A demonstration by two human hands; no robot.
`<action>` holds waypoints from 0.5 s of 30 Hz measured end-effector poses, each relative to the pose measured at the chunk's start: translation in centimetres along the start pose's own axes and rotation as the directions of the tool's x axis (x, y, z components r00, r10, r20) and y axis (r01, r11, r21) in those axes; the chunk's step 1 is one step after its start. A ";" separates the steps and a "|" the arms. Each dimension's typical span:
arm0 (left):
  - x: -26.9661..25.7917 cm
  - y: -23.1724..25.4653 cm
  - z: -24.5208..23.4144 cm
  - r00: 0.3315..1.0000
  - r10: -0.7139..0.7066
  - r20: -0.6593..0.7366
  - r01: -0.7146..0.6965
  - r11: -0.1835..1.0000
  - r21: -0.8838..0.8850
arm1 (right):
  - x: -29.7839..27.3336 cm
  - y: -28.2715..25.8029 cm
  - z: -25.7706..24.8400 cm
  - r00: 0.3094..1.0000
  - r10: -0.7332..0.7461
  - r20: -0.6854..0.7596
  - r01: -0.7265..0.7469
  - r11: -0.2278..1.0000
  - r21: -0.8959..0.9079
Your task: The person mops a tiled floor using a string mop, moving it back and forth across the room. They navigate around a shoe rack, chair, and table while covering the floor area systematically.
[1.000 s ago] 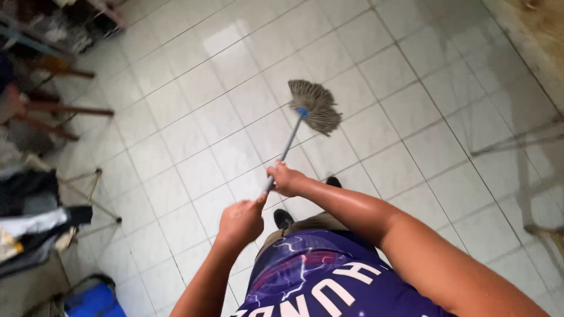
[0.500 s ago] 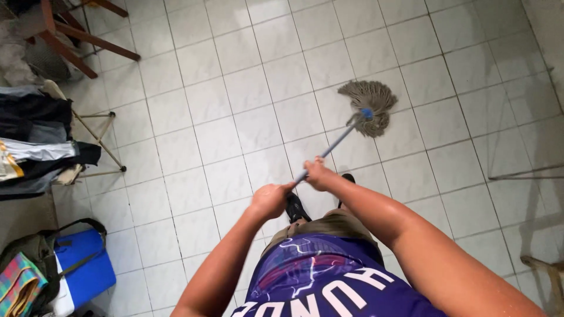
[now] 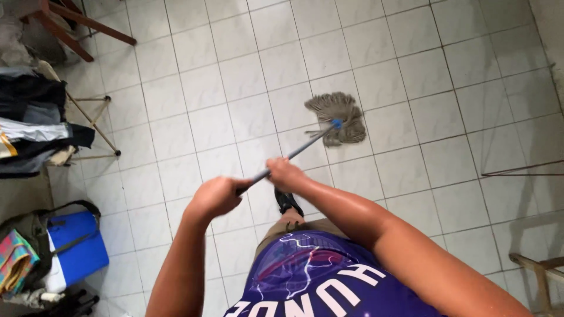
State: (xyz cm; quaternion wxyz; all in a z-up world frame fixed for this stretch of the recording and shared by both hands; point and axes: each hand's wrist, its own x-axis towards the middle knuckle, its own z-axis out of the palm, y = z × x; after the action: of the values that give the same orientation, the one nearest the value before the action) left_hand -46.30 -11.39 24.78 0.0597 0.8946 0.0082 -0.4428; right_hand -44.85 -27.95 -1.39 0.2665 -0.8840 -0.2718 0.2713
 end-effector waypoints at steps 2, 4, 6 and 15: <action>3.3 2.8 2.9 0.999 0.050 -0.003 -0.050 0.999 -0.018 | -2.8 4.5 -0.7 0.999 0.049 0.024 -0.049 0.998 0.028; 7.1 6.2 6.6 0.993 0.118 -0.011 -0.118 0.993 -0.022 | -6.2 8.8 -1.3 0.993 0.113 0.032 -0.114 0.992 0.054; 11.3 10.4 11.3 0.971 0.240 0.011 -0.240 0.970 0.018 | -10.4 13.4 -1.9 0.951 0.302 0.069 -0.309 0.942 0.131; 4.6 21.8 14.1 0.949 0.307 0.072 -0.314 0.943 0.115 | -20.1 22.3 1.4 0.991 0.112 0.075 -0.112 0.994 -0.010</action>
State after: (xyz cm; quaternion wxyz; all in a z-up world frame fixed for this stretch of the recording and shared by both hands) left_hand -53.20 -34.78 14.83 0.0728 0.8747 -0.1621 -0.4509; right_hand -52.41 -55.92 -9.41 0.2381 -0.8877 -0.2322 0.3183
